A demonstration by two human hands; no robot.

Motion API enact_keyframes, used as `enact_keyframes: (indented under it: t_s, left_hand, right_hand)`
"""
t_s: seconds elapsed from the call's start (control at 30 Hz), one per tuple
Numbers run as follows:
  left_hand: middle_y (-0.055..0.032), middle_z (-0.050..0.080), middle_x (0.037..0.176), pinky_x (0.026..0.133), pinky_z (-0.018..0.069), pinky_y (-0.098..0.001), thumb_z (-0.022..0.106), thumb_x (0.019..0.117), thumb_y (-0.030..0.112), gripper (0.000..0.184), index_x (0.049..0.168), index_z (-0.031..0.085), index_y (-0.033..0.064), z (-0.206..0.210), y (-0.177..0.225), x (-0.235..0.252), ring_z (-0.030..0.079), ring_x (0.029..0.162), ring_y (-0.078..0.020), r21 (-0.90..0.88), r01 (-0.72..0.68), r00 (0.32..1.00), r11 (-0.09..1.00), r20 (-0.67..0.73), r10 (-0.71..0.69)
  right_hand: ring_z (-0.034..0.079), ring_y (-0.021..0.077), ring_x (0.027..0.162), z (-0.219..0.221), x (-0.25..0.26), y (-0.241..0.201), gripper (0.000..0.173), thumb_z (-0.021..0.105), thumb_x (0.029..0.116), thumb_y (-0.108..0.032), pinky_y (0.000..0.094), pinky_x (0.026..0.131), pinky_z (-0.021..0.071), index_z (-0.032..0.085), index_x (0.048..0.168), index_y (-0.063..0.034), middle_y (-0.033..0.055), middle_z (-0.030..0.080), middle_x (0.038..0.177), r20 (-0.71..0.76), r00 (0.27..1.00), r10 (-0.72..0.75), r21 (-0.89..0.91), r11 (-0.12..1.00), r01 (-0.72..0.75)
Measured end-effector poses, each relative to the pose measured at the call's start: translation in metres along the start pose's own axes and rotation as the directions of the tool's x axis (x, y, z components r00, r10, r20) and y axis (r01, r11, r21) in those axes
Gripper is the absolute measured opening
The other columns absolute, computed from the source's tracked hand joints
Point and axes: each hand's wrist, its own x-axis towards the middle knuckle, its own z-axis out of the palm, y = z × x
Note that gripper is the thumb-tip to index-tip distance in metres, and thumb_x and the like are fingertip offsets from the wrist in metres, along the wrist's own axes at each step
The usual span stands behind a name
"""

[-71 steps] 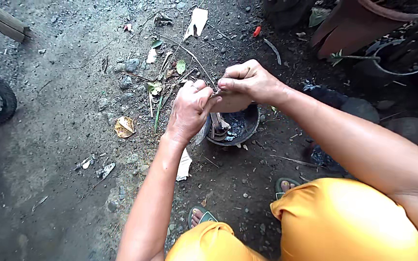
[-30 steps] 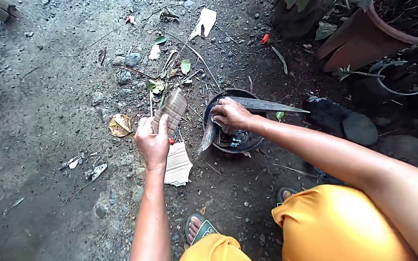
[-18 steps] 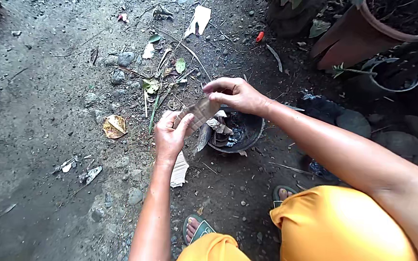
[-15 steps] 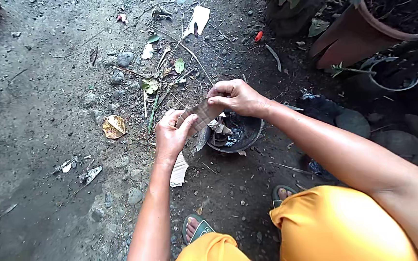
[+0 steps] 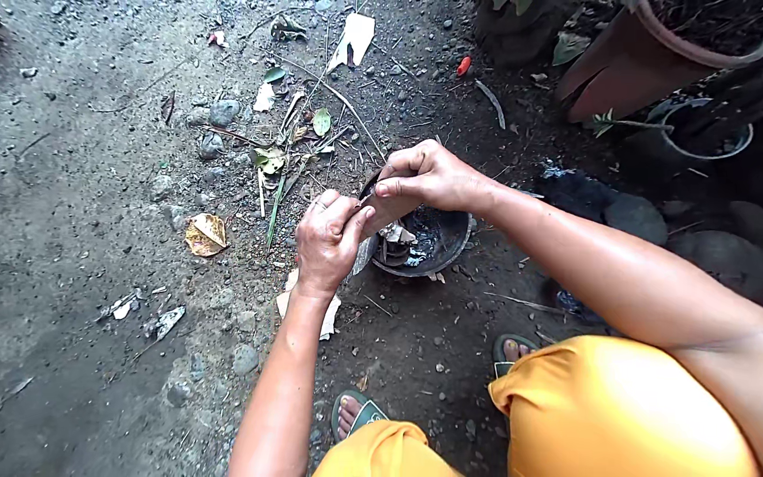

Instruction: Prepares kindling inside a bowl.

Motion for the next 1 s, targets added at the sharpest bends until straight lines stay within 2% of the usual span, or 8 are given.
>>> enact_keyframes:
  t_s: [0.2,0.43,0.53,0.6,0.67,0.77,0.87,1.0]
  left_hand:
    - [-0.0126,0.063,0.08,0.072,0.0492,-0.0359,0.067,0.0978,0.016,0.022,0.085,0.072,-0.0009,0.007,-0.006,0.0,0.061,0.079,-0.0256,0.181,-0.144,0.984,0.973,-0.081,0.161]
    - [-0.0131,0.063,0.076,0.064,0.0479,-0.0382,0.067,0.0944,0.009,0.015,0.086,0.073,-0.0011,0.016,-0.014,-0.007,0.059,0.072,-0.0289,0.321,-0.214,0.968,0.922,-0.058,0.245]
    - [-0.0135,0.068,0.079,0.065,0.0517,-0.0401,0.066,0.0915,0.005,0.011,0.091,0.076,-0.0004,0.021,0.0,-0.007,0.063,0.072,-0.0296,0.304,-0.283,0.95,0.91,-0.043,0.31]
    - [-0.0131,0.068,0.079,0.065,0.0505,-0.039,0.067,0.0891,0.003,0.011,0.092,0.077,0.0,0.023,0.01,-0.004,0.063,0.072,-0.0286,0.283,-0.322,0.932,0.903,-0.071,0.355]
    - [-0.0161,0.069,0.082,0.072,0.0539,-0.0397,0.067,0.093,0.006,0.012,0.095,0.076,-0.0018,0.008,0.012,-0.003,0.066,0.078,-0.0304,0.294,-0.272,0.941,0.916,-0.117,0.317]
    - [-0.0191,0.068,0.092,0.084,0.0545,-0.0393,0.065,0.1007,0.016,0.021,0.1,0.073,-0.0029,-0.023,0.006,-0.002,0.067,0.091,-0.0314,0.35,-0.095,0.97,0.932,-0.176,0.165]
    - [-0.0175,0.064,0.097,0.085,0.0529,-0.0351,0.064,0.1021,0.023,0.025,0.101,0.07,-0.0012,-0.031,-0.005,-0.008,0.065,0.094,-0.0261,0.309,0.069,0.965,0.949,-0.262,0.015]
    - [-0.0151,0.065,0.096,0.083,0.0536,-0.031,0.066,0.1007,0.024,0.026,0.098,0.07,-0.0015,-0.022,-0.011,-0.013,0.066,0.09,-0.0195,0.199,0.172,0.953,0.965,-0.28,-0.112]
  right_hand:
    - [0.062,-0.001,0.061,0.009,0.005,0.0,0.014,0.067,0.0971,-0.008,0.0187,0.062,0.0536,0.072,0.086,-0.002,-0.0033,0.068,0.069,-0.042,0.98,0.193,0.186,0.965,-0.182]
    - [0.061,0.0049,0.059,0.021,0.015,0.004,0.016,0.068,0.0973,-0.008,0.0236,0.061,0.0533,0.07,0.084,-0.0006,0.0007,0.066,0.068,-0.023,0.88,0.474,0.245,0.856,-0.455]
    - [0.061,0.012,0.067,0.018,0.019,0.022,0.021,0.064,0.1007,-0.015,0.0348,0.068,0.0534,0.071,0.094,0.0025,0.0073,0.067,0.078,-0.159,0.833,0.531,0.173,0.845,-0.506]
    - [0.063,0.0141,0.075,0.004,0.017,0.045,0.023,0.063,0.1015,-0.02,0.0369,0.074,0.0546,0.071,0.102,0.0018,0.0098,0.068,0.088,-0.304,0.757,0.579,0.179,0.815,-0.551]
    - [0.066,0.0218,0.089,-0.021,0.009,0.07,0.029,0.063,0.1015,-0.022,0.0447,0.086,0.0547,0.069,0.113,0.0042,0.0172,0.069,0.103,-0.451,0.661,0.599,0.22,0.793,-0.568]
    - [0.063,0.0178,0.089,-0.043,-0.008,0.084,0.029,0.055,0.1059,-0.02,0.039,0.084,0.0524,0.066,0.118,0.0033,0.0152,0.066,0.104,-0.556,0.56,0.615,0.294,0.775,-0.559]
    - [0.062,0.0138,0.083,-0.024,-0.016,0.071,0.028,0.048,0.1053,-0.009,0.0338,0.077,0.054,0.062,0.128,0.0005,0.0117,0.065,0.104,-0.373,0.643,0.669,0.353,0.743,-0.569]
    - [0.069,0.0212,0.093,0.012,-0.02,0.067,0.021,0.061,0.0976,-0.001,0.043,0.09,0.0564,0.068,0.116,0.0053,0.0172,0.071,0.106,-0.129,0.89,0.438,0.094,0.899,-0.429]
